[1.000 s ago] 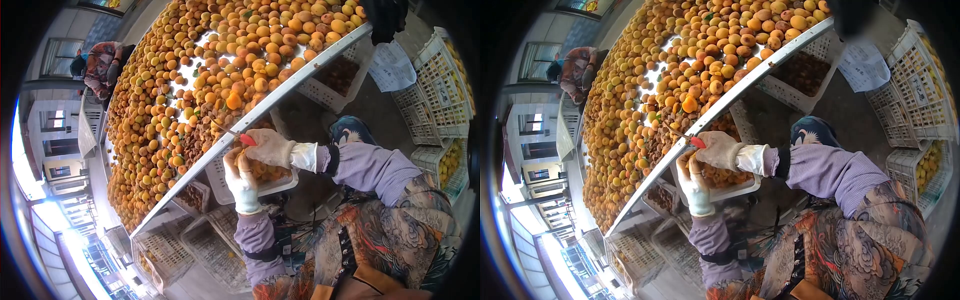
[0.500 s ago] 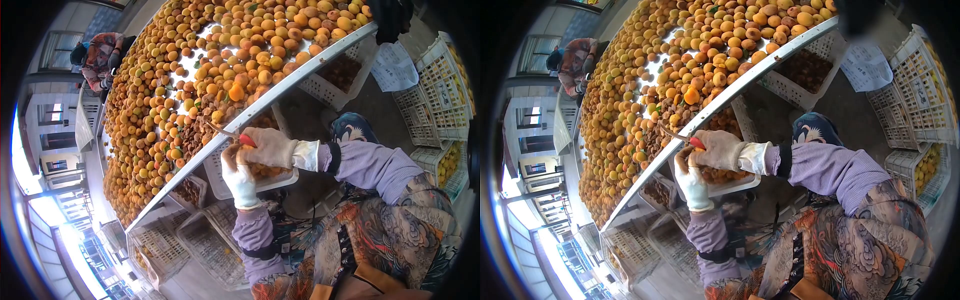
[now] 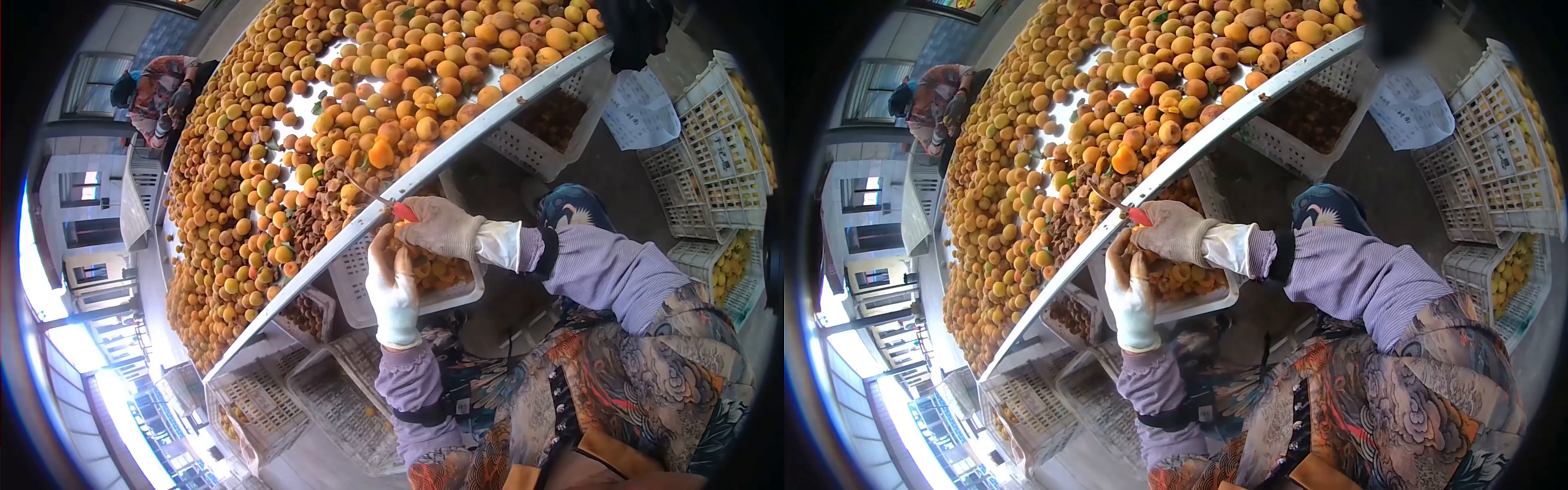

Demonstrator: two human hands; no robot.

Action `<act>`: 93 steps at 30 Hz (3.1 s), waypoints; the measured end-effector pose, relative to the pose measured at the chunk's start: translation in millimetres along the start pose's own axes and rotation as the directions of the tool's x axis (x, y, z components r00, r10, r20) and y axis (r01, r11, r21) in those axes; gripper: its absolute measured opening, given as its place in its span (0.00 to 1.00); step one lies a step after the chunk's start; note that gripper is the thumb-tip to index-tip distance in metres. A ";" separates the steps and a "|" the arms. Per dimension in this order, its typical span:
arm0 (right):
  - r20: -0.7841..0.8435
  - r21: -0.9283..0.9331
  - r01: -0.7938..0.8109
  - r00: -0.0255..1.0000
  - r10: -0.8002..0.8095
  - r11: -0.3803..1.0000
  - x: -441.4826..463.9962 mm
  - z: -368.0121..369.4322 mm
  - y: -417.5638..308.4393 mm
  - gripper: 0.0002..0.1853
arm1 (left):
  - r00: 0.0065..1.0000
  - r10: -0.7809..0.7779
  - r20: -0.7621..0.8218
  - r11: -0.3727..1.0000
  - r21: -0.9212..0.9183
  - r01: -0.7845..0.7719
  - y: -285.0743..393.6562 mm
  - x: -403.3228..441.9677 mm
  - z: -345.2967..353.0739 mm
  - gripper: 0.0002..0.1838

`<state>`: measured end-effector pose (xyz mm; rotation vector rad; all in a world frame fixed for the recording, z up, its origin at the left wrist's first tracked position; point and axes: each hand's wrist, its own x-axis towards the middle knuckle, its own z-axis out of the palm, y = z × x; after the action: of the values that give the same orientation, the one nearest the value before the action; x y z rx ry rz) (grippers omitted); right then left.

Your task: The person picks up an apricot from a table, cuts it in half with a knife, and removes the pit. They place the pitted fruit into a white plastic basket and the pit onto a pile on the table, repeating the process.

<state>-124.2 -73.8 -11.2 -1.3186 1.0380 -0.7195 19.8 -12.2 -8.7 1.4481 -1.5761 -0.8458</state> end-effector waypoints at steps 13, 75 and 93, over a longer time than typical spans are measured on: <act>-0.008 0.009 -0.033 0.999 0.033 0.999 -7.6 2.9 -1.5 0.19 | 0.987 -0.150 -0.054 0.957 -0.258 0.131 -0.2 -5.5 8.0 0.15; 0.116 0.469 -0.051 0.993 -0.004 0.882 -28.4 13.2 -6.9 0.14 | 0.730 -0.562 0.390 0.021 -0.875 0.483 18.2 -0.7 2.8 0.10; 0.088 0.570 0.004 0.994 -0.066 0.822 1.8 18.1 4.8 0.15 | 0.943 -0.313 0.110 0.050 -0.990 0.132 1.4 -5.7 -34.0 0.14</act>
<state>-107.6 -67.2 -17.3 -0.8389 0.6362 -0.8950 49.7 -4.8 6.9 0.5846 -0.2473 -1.5466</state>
